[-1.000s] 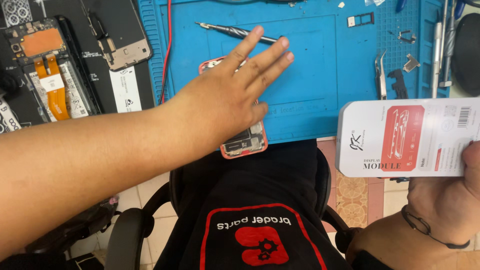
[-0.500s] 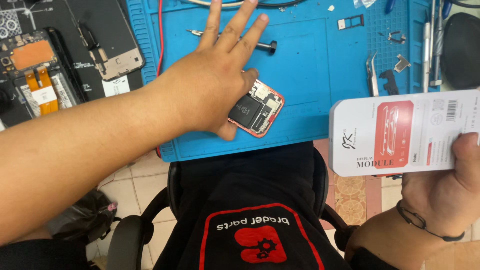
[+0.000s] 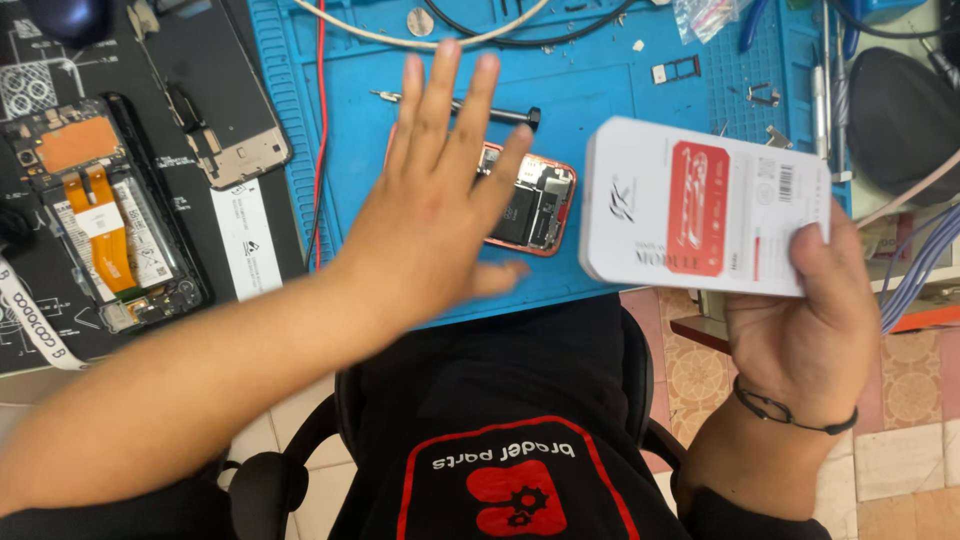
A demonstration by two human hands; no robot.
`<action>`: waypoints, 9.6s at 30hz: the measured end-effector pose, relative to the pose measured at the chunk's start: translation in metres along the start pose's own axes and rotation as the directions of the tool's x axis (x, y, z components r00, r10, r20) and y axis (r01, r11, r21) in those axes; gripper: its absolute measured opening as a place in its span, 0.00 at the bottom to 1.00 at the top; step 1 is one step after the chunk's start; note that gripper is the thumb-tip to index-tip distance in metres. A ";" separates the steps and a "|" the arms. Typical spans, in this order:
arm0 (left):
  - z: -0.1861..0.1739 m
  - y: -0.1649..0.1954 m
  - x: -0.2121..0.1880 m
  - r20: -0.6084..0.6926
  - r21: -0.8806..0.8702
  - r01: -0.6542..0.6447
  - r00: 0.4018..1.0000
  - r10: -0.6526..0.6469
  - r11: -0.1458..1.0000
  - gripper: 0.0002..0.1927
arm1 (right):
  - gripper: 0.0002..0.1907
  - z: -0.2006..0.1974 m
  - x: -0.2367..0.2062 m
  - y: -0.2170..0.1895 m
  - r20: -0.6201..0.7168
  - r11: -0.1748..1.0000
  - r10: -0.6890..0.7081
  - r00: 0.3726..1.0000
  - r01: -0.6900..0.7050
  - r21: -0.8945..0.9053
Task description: The person unpacks a new display module from a white box on a repair mat, peels its protective film, and aligns it over a disassembled phone body. They press the module into place, connect it, close the phone, and place the assembled phone on the mat connected to a cable.
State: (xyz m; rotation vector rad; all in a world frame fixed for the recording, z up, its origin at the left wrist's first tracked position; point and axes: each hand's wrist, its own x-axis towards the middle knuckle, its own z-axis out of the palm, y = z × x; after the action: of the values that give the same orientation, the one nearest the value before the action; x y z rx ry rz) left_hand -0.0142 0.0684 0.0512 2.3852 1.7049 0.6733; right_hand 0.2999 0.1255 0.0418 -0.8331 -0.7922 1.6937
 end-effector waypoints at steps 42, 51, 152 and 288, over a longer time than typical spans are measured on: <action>0.072 0.082 -0.164 0.311 -0.930 0.252 0.927 -0.208 -0.268 0.61 | 0.46 0.075 -0.077 0.060 0.540 0.664 0.521 0.660 0.083 -0.743; 0.076 0.082 -0.174 0.284 -0.919 0.202 0.935 -0.213 -0.339 0.58 | 0.41 0.086 -0.086 0.065 0.521 0.634 0.500 0.692 0.117 -0.765; -0.078 -0.053 -0.108 -0.250 -0.942 0.072 0.502 -0.828 0.328 0.26 | 0.50 0.054 0.060 0.010 0.403 0.956 0.283 0.870 -0.291 -0.043; 0.033 0.044 -0.047 0.171 -0.880 -0.179 0.744 -0.645 -0.440 0.23 | 0.12 0.153 0.079 -0.016 0.543 0.635 0.237 0.806 0.295 -0.714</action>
State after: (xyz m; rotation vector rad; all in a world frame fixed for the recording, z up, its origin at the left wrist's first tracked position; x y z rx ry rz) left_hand 0.0261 0.0142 0.0246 0.2668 0.6937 1.7412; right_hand 0.1626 0.1896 0.1261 -0.8144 -2.0938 1.5573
